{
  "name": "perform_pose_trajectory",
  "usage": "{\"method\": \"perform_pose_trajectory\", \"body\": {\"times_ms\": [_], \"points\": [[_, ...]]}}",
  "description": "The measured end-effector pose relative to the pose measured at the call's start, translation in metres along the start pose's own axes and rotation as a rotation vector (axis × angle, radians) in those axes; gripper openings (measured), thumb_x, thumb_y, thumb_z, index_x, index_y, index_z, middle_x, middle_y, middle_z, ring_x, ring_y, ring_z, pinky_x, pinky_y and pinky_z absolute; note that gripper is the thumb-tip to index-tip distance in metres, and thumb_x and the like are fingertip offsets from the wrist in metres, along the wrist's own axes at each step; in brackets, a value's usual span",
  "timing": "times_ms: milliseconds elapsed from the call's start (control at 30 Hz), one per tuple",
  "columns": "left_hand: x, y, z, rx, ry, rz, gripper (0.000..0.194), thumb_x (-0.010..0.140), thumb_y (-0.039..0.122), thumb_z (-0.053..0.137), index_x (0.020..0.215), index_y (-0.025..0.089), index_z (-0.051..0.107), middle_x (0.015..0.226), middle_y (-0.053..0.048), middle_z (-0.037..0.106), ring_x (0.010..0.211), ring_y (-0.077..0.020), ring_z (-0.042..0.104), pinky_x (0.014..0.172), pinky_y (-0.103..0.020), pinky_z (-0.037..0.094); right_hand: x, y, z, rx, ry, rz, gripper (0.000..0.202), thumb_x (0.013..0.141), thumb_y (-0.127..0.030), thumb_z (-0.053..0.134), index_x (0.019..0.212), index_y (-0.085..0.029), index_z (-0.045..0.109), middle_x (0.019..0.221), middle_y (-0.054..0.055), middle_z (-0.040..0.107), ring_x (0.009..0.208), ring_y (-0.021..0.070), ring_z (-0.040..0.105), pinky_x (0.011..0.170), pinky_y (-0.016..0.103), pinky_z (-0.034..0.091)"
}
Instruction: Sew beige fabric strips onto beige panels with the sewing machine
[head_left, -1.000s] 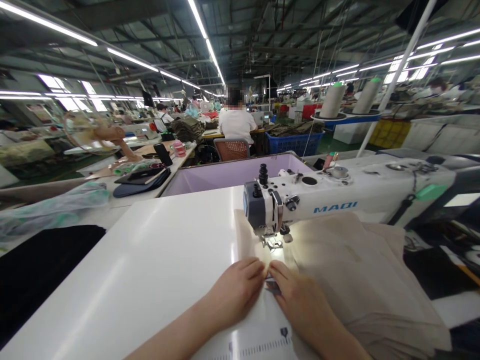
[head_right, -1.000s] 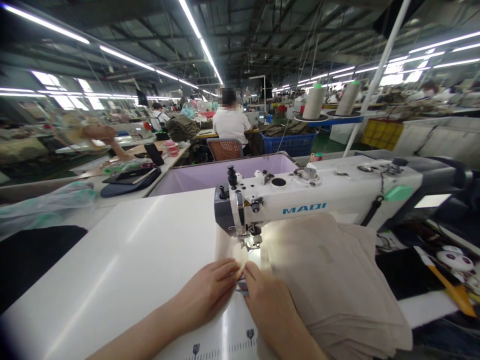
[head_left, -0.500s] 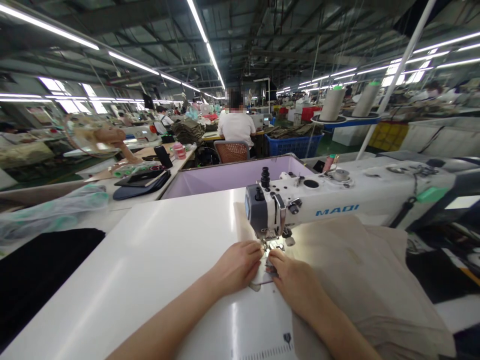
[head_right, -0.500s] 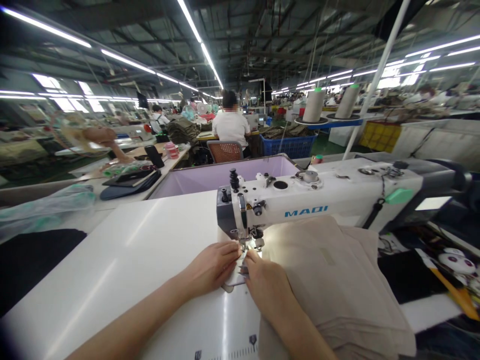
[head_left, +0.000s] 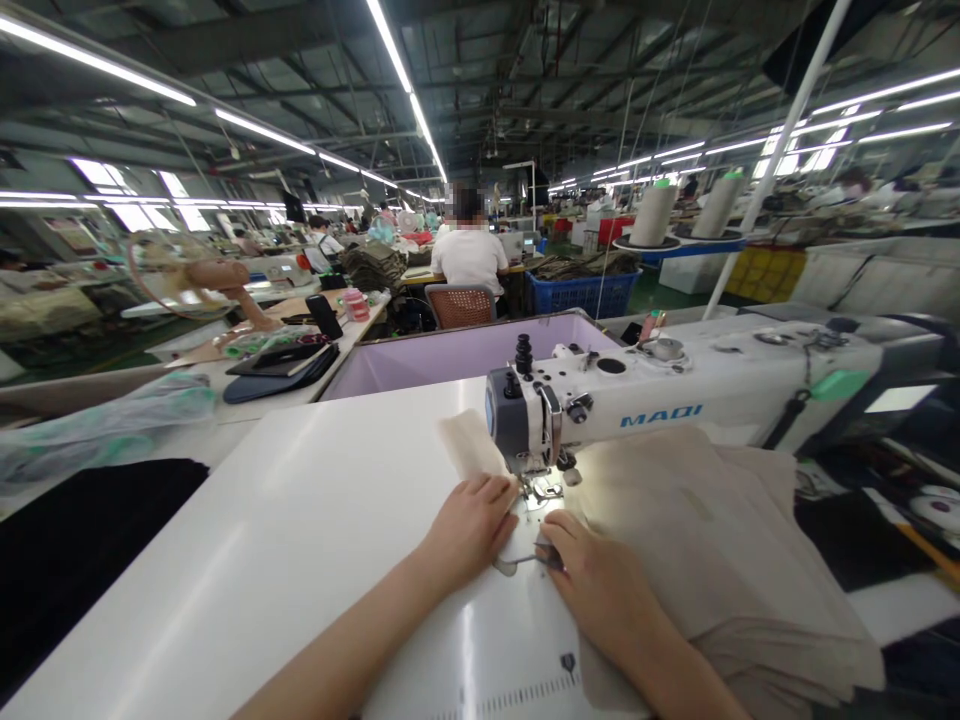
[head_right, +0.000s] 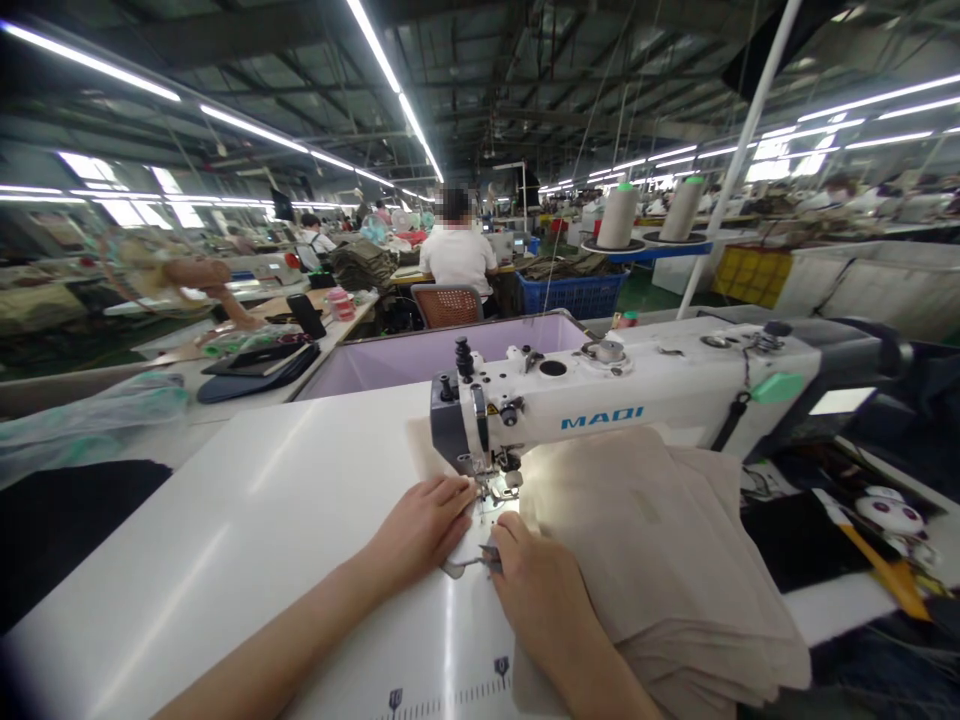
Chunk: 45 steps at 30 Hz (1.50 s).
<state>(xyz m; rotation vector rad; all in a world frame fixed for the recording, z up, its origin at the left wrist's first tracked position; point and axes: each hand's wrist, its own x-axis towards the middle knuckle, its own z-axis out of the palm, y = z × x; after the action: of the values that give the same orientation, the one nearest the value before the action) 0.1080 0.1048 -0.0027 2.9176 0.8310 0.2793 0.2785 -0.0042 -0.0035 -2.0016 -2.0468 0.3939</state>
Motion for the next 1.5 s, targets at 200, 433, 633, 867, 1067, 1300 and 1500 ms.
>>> {"method": "perform_pose_trajectory", "body": {"times_ms": [200,433,633,867,1067,1300,1500], "points": [[-0.023,0.043,-0.011,-0.036,-0.125,0.022,0.016,0.098,0.028,0.056,0.109,0.018,0.063,0.112,-0.009,0.065,0.106,-0.0283,0.059,0.092,-0.045,0.054,-0.009,0.004,-0.001,0.101,0.028,-0.027,0.033,0.09,-0.007,0.054,0.117,-0.022,0.067,0.126,0.005,0.068,0.107,0.0225,0.068,0.086,0.029,0.052],[-0.033,0.046,-0.011,0.006,-0.125,0.072,0.031,0.1,0.024,0.05,0.13,0.018,0.056,0.13,-0.011,0.064,0.111,-0.03,0.059,0.093,-0.049,0.053,-0.017,0.003,0.004,0.083,-0.056,-0.054,0.039,0.087,-0.004,0.053,0.12,-0.02,0.066,0.124,0.004,0.068,0.106,0.0223,0.067,0.088,0.03,0.051],[-0.039,0.042,-0.003,0.066,-0.073,0.127,0.037,0.103,0.027,0.051,0.138,0.016,0.051,0.141,-0.013,0.059,0.12,-0.0325,0.057,0.095,-0.049,0.052,-0.015,0.004,0.003,0.06,-0.069,-0.078,0.036,0.087,-0.002,0.051,0.114,-0.021,0.067,0.117,0.002,0.07,0.101,0.0204,0.068,0.081,0.028,0.05],[-0.024,0.023,-0.005,0.051,-0.053,0.131,0.029,0.104,0.031,0.049,0.128,0.019,0.058,0.137,-0.011,0.062,0.115,-0.0301,0.059,0.093,-0.046,0.052,0.005,0.003,-0.002,-0.013,-0.039,-0.072,0.028,0.091,-0.008,0.054,0.111,-0.022,0.068,0.114,0.002,0.071,0.095,0.0196,0.07,0.075,0.027,0.049],[-0.005,0.001,-0.006,0.056,-0.021,0.142,0.022,0.104,0.029,0.047,0.119,0.021,0.061,0.135,-0.009,0.062,0.111,-0.0269,0.059,0.092,-0.042,0.049,0.022,-0.003,-0.014,-0.02,-0.016,-0.053,0.03,0.091,-0.008,0.053,0.112,-0.022,0.069,0.116,0.002,0.072,0.096,0.0205,0.071,0.078,0.028,0.049],[0.009,-0.008,-0.005,0.106,-0.025,0.104,0.021,0.102,0.029,0.051,0.12,0.022,0.06,0.119,-0.007,0.067,0.107,-0.0255,0.06,0.088,-0.039,0.05,0.02,0.0,-0.008,-0.001,0.028,-0.057,0.027,0.091,-0.009,0.055,0.105,-0.023,0.072,0.114,0.001,0.073,0.096,0.0198,0.071,0.08,0.026,0.049],[0.001,-0.001,0.005,0.109,0.032,0.046,0.028,0.1,0.028,0.054,0.127,0.021,0.057,0.134,-0.01,0.063,0.118,-0.0283,0.058,0.094,-0.043,0.051,0.007,-0.002,0.003,0.019,0.044,-0.03,0.031,0.087,-0.006,0.056,0.108,-0.022,0.071,0.12,0.003,0.071,0.1,0.0214,0.071,0.084,0.029,0.052]]}}
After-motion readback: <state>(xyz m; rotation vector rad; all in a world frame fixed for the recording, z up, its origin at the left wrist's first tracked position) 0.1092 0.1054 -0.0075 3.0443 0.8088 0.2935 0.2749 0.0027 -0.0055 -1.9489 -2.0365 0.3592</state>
